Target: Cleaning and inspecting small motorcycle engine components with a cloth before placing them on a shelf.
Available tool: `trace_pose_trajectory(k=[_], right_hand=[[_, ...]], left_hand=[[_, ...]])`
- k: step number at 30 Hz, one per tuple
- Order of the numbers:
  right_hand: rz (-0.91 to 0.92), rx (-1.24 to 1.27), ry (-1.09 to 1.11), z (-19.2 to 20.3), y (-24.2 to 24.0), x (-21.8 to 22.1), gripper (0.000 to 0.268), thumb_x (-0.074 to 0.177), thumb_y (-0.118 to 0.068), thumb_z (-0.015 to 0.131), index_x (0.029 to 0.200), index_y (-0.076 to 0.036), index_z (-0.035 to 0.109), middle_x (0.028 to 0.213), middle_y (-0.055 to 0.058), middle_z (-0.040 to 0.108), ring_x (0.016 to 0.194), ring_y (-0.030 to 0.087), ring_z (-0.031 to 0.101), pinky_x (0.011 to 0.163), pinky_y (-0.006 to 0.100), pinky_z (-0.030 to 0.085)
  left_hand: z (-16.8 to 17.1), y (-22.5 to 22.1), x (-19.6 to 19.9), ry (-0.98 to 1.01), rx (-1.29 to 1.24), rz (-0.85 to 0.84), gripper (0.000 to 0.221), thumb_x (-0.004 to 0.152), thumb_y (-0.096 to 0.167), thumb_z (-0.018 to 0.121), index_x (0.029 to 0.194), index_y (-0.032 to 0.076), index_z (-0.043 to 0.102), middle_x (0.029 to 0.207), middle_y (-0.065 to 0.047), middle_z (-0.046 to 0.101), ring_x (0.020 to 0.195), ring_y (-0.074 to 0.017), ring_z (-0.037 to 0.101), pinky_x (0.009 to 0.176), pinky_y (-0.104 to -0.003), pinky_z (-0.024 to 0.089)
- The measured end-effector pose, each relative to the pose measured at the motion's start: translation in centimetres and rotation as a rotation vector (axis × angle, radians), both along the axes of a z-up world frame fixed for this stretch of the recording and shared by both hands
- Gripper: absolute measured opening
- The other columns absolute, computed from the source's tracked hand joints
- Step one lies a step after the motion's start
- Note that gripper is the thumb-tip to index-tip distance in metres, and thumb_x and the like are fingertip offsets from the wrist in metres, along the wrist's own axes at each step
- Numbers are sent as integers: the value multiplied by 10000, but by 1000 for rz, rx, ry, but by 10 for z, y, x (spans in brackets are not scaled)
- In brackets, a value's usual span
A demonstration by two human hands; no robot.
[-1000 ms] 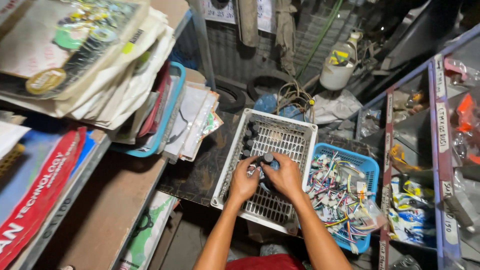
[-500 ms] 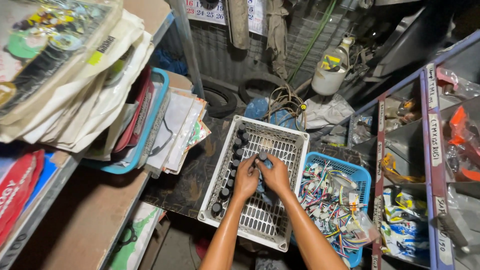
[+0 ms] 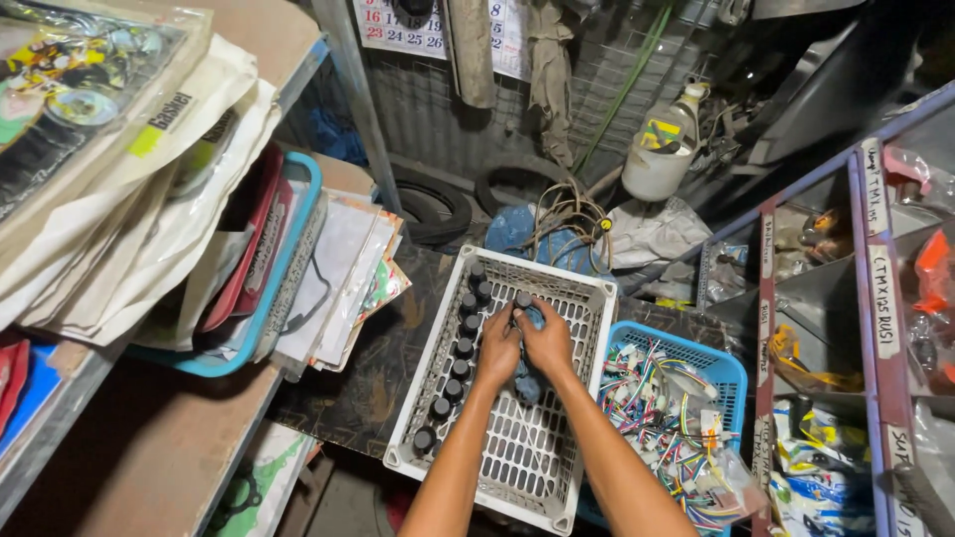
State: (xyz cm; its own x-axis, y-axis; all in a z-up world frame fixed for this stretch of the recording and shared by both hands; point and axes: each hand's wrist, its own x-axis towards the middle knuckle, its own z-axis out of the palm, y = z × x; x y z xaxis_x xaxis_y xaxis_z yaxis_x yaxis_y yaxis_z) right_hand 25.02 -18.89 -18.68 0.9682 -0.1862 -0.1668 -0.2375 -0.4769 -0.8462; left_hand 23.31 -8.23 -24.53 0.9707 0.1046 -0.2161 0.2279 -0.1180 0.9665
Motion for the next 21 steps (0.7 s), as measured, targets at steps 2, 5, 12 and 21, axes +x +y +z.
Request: trace_pose_trajectory(k=[2,5,12,21], right_hand=[[6,8,5,-10,-2,5,459,901,-362,751,1304,-145,714,1280,137,722,1251,351,627,1058,470,500],[18,21,19,-17,-1,17,452,909,-386,740,1310,-179,717,1293,109,721,1263,333,623,1069,459,498],[74,11,89,-47,-7,33,514,946,-425,692,1400,-188,656,1382,104,672,1319,337,581,1123,483,456],[221,9,111,-80,-18,53,493,1008,-336,607,1472,-170,582,1461,133,609,1399,355,502,1186,515,380]], left_hand=[[-10,-3,6,19,-7,0,627,872,163,551,1498,124,547,1438,-212,520,1433,-352,444,1232,-387,339],[-4,-4,13,22,-6,-2,638,882,173,523,1515,103,520,1455,-229,512,1445,-359,431,1241,-398,311],[-39,-10,30,18,28,7,659,886,116,498,1544,95,476,1497,-242,481,1489,-369,369,1267,-410,244],[-95,-25,53,22,37,35,736,873,117,521,1598,126,397,1524,-273,404,1533,-411,254,1287,-456,160]])
